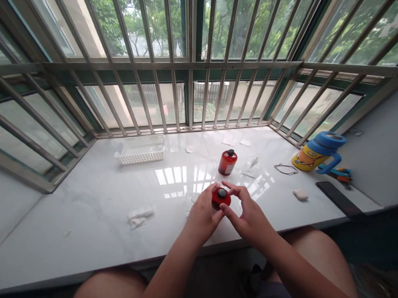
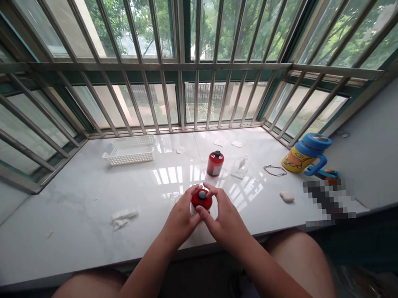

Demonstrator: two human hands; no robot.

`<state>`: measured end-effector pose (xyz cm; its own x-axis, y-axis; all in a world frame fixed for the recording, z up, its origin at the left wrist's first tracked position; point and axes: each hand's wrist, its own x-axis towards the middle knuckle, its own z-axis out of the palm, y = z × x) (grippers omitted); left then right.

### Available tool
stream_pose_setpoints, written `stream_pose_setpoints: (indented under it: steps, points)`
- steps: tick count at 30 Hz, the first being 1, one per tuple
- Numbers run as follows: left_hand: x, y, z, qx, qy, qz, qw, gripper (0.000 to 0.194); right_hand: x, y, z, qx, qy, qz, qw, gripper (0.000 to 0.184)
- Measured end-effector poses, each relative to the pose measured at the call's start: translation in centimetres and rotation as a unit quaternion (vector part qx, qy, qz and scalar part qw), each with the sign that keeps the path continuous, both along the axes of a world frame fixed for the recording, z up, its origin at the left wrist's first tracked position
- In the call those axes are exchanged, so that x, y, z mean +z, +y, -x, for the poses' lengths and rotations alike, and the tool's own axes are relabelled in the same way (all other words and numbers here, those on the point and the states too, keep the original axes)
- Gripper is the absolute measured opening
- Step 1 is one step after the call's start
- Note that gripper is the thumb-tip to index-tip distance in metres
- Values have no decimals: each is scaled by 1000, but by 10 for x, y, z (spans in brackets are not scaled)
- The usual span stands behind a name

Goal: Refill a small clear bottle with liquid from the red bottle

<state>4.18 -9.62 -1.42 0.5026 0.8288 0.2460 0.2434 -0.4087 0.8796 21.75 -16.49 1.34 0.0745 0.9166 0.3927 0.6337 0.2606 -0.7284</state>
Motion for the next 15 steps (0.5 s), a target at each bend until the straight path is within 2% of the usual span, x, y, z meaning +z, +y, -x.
stream_pose_setpoints:
  steps: [2,5,6,10,15]
  points:
    - [0,0,0,4,4,2,1000,73,-2,-2,0,-17,21,16,1000,31]
    - [-1,-1,0,10,8,4,1000,77,-5,-2,-1,-102,16,-2,995,31]
    - [-1,-2,0,12,9,4,1000,77,-7,-2,-2,-106,16,-9,994,32]
    - [0,-2,0,19,14,1,1000,74,-11,-3,1,-40,36,-1,999,40]
    - [-1,-3,-2,26,13,-11,1000,71,-15,-1,7,-95,14,-26,995,34]
